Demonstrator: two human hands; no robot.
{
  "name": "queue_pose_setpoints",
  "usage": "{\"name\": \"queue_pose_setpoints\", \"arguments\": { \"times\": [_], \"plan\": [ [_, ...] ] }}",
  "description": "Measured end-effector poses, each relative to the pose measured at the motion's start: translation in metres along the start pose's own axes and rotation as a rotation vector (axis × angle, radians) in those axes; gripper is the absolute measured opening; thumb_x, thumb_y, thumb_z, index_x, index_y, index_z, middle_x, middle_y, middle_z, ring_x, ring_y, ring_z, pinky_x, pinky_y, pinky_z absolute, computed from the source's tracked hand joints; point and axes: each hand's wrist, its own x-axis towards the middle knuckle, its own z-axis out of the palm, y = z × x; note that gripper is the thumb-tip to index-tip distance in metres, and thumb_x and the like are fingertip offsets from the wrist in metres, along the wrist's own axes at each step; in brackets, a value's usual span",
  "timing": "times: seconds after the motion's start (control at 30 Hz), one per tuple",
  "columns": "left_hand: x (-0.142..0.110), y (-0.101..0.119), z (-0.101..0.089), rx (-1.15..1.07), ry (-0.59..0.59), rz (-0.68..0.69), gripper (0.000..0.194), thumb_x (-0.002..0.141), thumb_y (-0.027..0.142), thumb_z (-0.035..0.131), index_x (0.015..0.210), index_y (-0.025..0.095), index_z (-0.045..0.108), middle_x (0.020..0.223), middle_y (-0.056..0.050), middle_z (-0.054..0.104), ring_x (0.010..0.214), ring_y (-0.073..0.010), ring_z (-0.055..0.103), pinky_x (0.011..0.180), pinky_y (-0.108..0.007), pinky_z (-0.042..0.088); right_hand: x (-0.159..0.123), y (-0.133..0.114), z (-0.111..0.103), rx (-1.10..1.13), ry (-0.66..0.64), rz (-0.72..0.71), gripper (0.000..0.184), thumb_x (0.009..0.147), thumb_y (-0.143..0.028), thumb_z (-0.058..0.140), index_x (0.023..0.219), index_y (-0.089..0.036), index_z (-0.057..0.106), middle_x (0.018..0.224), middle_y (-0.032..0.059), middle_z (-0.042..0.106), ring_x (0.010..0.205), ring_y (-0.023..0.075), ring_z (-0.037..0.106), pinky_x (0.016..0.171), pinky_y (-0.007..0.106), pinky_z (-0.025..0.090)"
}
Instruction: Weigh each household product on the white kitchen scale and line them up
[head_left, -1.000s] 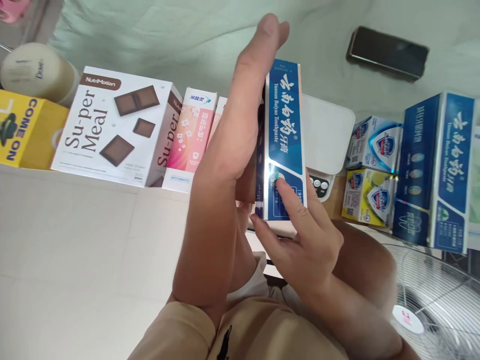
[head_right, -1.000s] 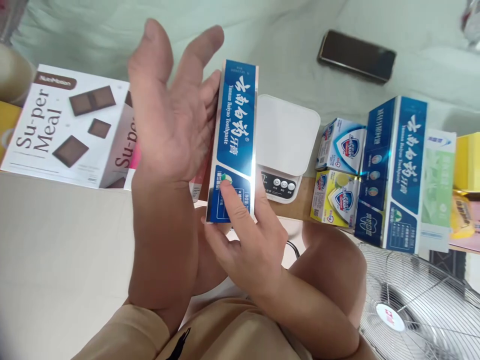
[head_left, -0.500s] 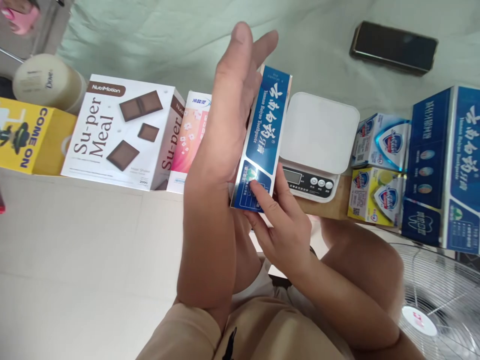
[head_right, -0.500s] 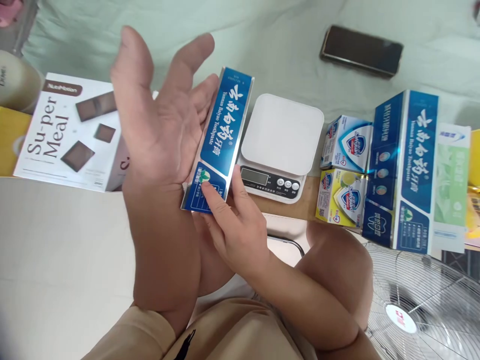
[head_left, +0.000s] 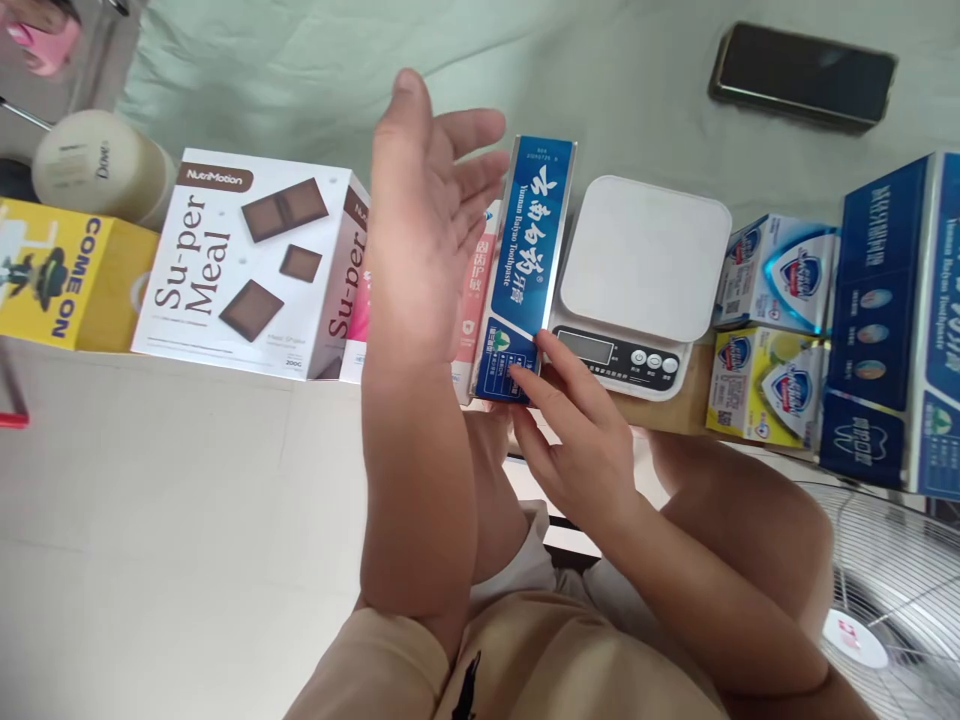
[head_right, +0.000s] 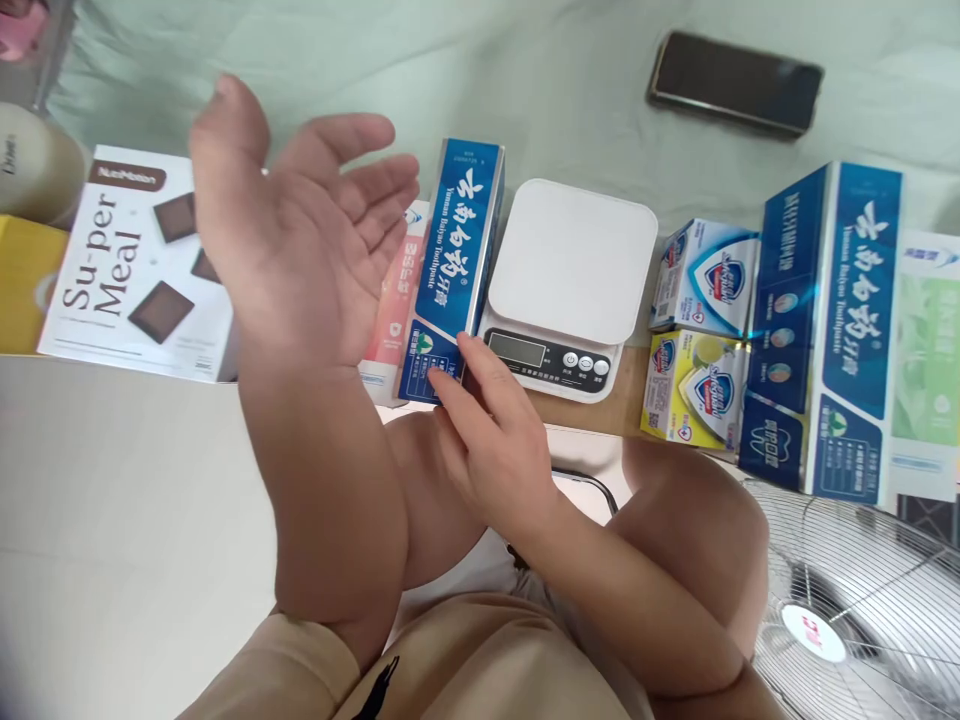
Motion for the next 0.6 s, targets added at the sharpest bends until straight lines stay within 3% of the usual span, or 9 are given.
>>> {"name": "queue_pose_setpoints", "arguments": {
  "times": [0.13, 0.3, 0.47, 0.6],
  "plan": [
    [0.005, -0.006, -0.010, 0.017, 0.002, 0.038, 0.056, 0.107, 0.052, 0.024, 0.101, 0.015, 0.064, 0.103, -0.007, 0.065, 0.120, -0.0235, 0.068, 0.123, -0.045, 0.039, -0.001, 0.005, -0.002, 0.010, -0.058, -0.019, 0.038, 0.090, -0.010, 0.067, 0.127, -0.016, 0.071, 0.149, 0.0224, 0.062, 0.140, 0.0305, 0.064, 0.110, 0.042, 0.063],
    [0.007, -0.011, -0.004, 0.009, -0.041, 0.001, 0.053, 0.107, 0.050, 0.025, 0.095, 0.013, 0.061, 0.094, -0.008, 0.062, 0.107, -0.0219, 0.071, 0.117, -0.043, 0.044, -0.001, 0.006, 0.001, 0.008, -0.123, -0.043, 0.040, 0.092, -0.011, 0.066, 0.131, -0.020, 0.069, 0.148, 0.0122, 0.066, 0.150, 0.0288, 0.055, 0.120, 0.045, 0.056],
    [0.007, -0.010, 0.001, 0.016, -0.001, -0.046, 0.055, 0.107, 0.052, 0.024, 0.091, 0.012, 0.059, 0.090, -0.008, 0.061, 0.095, -0.0214, 0.072, 0.101, -0.039, 0.050, 0.000, 0.005, 0.003, -0.037, -0.089, -0.065, 0.038, 0.089, -0.014, 0.072, 0.127, -0.019, 0.069, 0.141, 0.0116, 0.071, 0.141, 0.0288, 0.062, 0.118, 0.043, 0.058],
    [0.006, -0.008, 0.004, 0.019, 0.015, -0.052, 0.058, 0.108, 0.052, 0.020, 0.089, 0.012, 0.058, 0.084, -0.006, 0.059, 0.092, -0.0196, 0.071, 0.087, -0.031, 0.048, -0.002, -0.001, 0.011, -0.124, -0.020, -0.072, 0.037, 0.084, -0.021, 0.078, 0.120, -0.020, 0.068, 0.130, 0.0118, 0.074, 0.125, 0.0271, 0.064, 0.111, 0.043, 0.059]
  ]
}}
